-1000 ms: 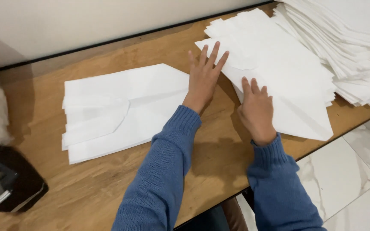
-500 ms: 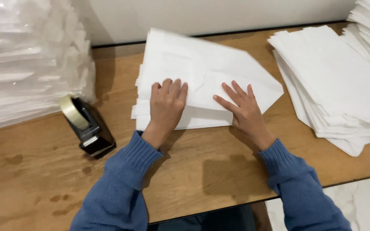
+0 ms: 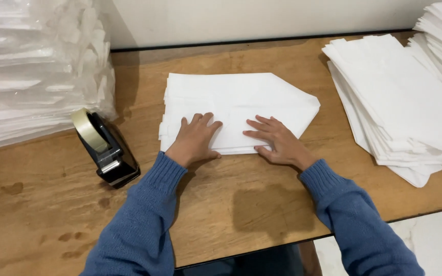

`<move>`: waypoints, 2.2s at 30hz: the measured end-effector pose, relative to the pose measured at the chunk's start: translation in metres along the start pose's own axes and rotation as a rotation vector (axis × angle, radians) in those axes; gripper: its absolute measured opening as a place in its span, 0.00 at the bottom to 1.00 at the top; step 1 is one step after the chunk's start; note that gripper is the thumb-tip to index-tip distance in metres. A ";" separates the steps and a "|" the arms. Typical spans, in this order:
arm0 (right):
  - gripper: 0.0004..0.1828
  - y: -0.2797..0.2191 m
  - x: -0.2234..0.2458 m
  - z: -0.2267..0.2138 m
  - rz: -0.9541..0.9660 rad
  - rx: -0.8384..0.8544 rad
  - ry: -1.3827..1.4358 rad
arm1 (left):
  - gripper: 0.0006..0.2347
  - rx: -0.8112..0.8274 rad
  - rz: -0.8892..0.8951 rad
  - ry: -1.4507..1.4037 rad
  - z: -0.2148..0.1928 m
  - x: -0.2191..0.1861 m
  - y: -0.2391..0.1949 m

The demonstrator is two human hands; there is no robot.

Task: Folding white non-woven bags, stacking them, and then placing the stack into a clear plastic bag for final packaging.

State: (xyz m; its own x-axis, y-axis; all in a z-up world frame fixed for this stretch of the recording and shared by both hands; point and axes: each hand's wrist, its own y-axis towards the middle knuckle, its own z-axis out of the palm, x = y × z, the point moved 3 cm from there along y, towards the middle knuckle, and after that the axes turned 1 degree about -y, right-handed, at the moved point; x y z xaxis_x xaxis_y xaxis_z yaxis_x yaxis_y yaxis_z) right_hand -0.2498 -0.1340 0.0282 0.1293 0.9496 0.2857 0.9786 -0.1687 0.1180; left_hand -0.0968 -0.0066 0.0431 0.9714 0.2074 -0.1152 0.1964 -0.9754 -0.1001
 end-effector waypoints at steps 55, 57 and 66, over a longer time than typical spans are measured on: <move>0.40 -0.054 -0.044 -0.059 0.242 -0.919 -0.236 | 0.38 -1.125 0.082 0.245 -0.112 -0.078 0.065; 0.40 -0.045 -0.011 -0.056 0.059 -0.909 -0.232 | 0.09 -1.312 0.308 0.281 -0.110 -0.053 0.030; 0.26 -0.008 -0.015 0.010 0.004 -0.379 -0.195 | 0.17 -0.295 -0.033 0.271 -0.003 0.047 -0.020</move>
State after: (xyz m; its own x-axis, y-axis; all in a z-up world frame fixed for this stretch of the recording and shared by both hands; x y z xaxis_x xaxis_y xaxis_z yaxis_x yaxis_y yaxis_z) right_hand -0.2583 -0.1445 0.0137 0.1965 0.9747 0.1064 0.8545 -0.2235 0.4690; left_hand -0.0542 0.0223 0.0427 0.9560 0.2505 0.1526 0.2197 -0.9562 0.1934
